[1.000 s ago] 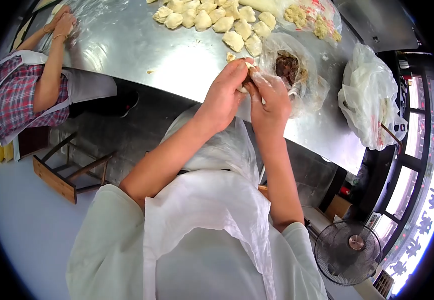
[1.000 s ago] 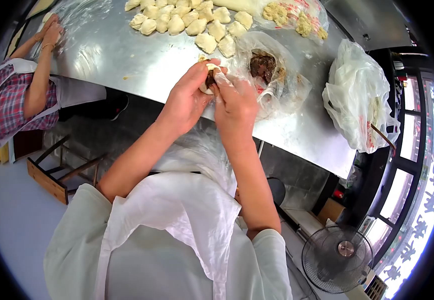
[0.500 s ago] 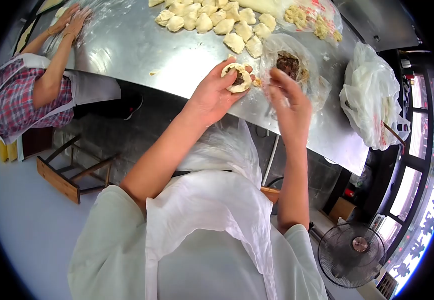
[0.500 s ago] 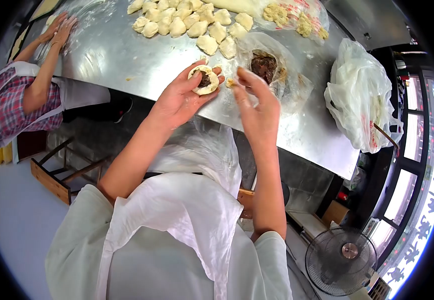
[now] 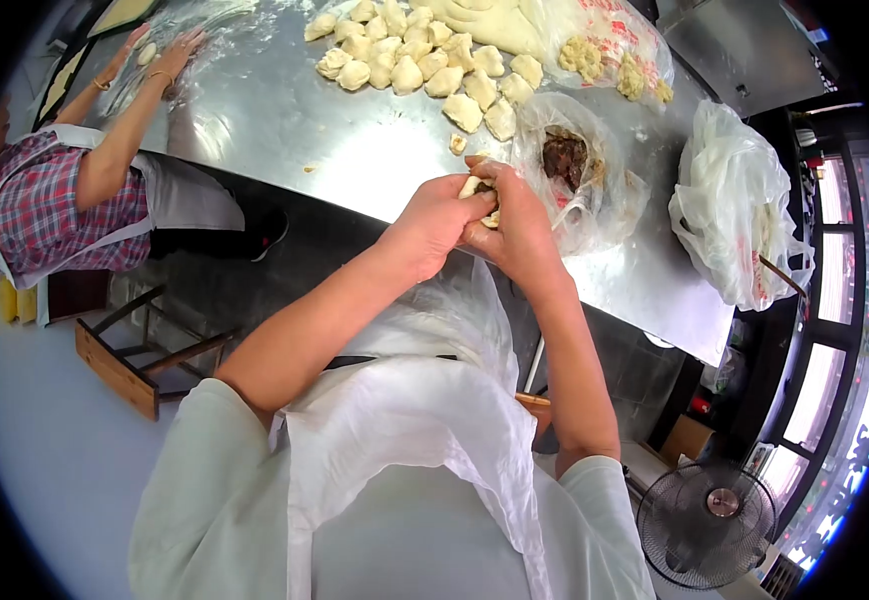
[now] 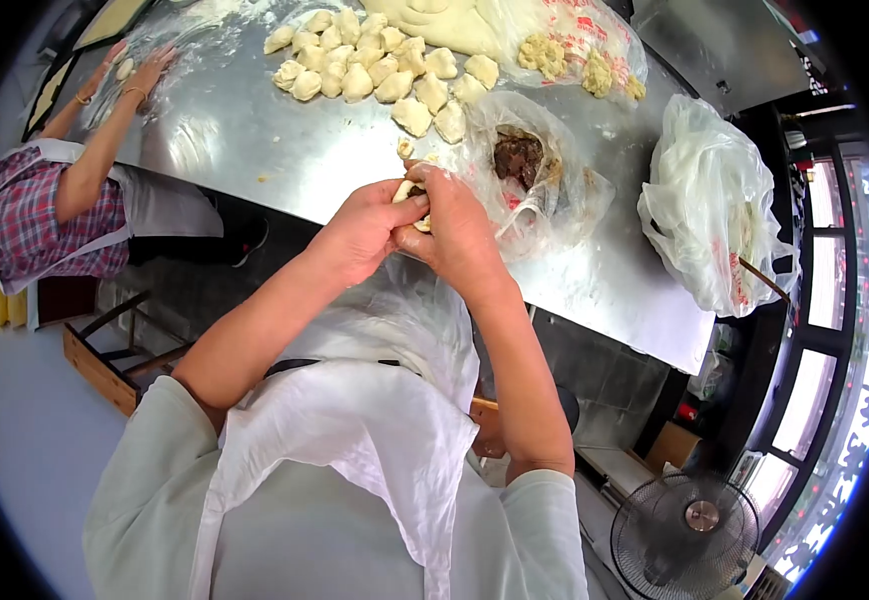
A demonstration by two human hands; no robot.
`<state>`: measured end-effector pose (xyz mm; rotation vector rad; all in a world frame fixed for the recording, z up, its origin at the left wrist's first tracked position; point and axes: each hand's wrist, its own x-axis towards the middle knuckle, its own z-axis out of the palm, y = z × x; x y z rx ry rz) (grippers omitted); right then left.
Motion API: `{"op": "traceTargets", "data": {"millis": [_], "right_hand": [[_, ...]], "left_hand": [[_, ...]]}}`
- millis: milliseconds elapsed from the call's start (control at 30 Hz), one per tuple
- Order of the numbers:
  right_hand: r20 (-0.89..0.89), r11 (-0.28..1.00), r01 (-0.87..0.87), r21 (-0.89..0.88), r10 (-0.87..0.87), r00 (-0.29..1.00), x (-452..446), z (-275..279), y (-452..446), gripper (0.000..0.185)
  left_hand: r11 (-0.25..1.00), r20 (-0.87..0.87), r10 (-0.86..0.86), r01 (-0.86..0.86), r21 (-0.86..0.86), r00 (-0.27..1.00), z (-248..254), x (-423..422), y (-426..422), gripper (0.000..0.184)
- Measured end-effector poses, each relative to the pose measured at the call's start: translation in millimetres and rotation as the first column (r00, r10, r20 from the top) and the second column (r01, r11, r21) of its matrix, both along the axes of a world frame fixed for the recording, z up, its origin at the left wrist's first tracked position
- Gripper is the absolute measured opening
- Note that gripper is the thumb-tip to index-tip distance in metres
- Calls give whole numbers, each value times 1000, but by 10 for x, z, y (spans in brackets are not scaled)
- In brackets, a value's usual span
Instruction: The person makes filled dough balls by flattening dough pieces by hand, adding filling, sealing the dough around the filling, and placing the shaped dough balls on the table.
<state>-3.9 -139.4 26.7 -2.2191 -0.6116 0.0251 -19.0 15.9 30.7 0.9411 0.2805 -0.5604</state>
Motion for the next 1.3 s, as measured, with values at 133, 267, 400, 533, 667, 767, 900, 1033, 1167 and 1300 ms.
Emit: {"op": "traceTargets", "data": {"millis": [133, 267, 400, 533, 667, 767, 900, 1033, 1167, 1300], "right_hand": [[-100, 970, 10, 243, 15, 995, -26, 7, 49, 52], [-294, 849, 42, 527, 136, 946, -42, 73, 96, 73], [-274, 938, 9, 347, 92, 957, -19, 106, 119, 97], [-269, 952, 49, 303, 36, 962, -34, 76, 101, 97], [-142, 997, 57, 43, -50, 989, -22, 8, 124, 72], [5, 1000, -11, -5, 11, 1000, 61, -81, 188, 63], [30, 998, -61, 34, 60, 998, 98, -89, 222, 59], [-117, 965, 10, 261, 21, 993, 40, -2, 390, 54], [-59, 957, 47, 285, -32, 998, 82, -25, 460, 40], [-146, 865, 268, 424, -227, 963, 114, 48, 546, 19]], "left_hand": [[920, 221, -270, 319, -228, 937, -147, 96, 338, 21], [910, -236, -163, 54, -411, 958, 268, 21, 377, 26], [865, -203, -118, 0, -502, 972, -185, 16, 417, 26], [870, -227, -6, -108, -482, 974, -98, -2, 303, 30], [936, -145, 17, -67, -346, 989, -186, 4, 195, 31], [944, -100, 122, -146, -296, 988, -218, -30, 137, 27], [951, -86, -33, 5, -310, 996, -111, 0, 337, 22], [930, -12, -201, 187, -317, 980, -140, 52, 653, 22], [982, -20, -176, 174, -75, 984, 178, 87, 618, 36], [951, -97, 31, -59, -302, 995, 244, 13, 467, 45]]}}
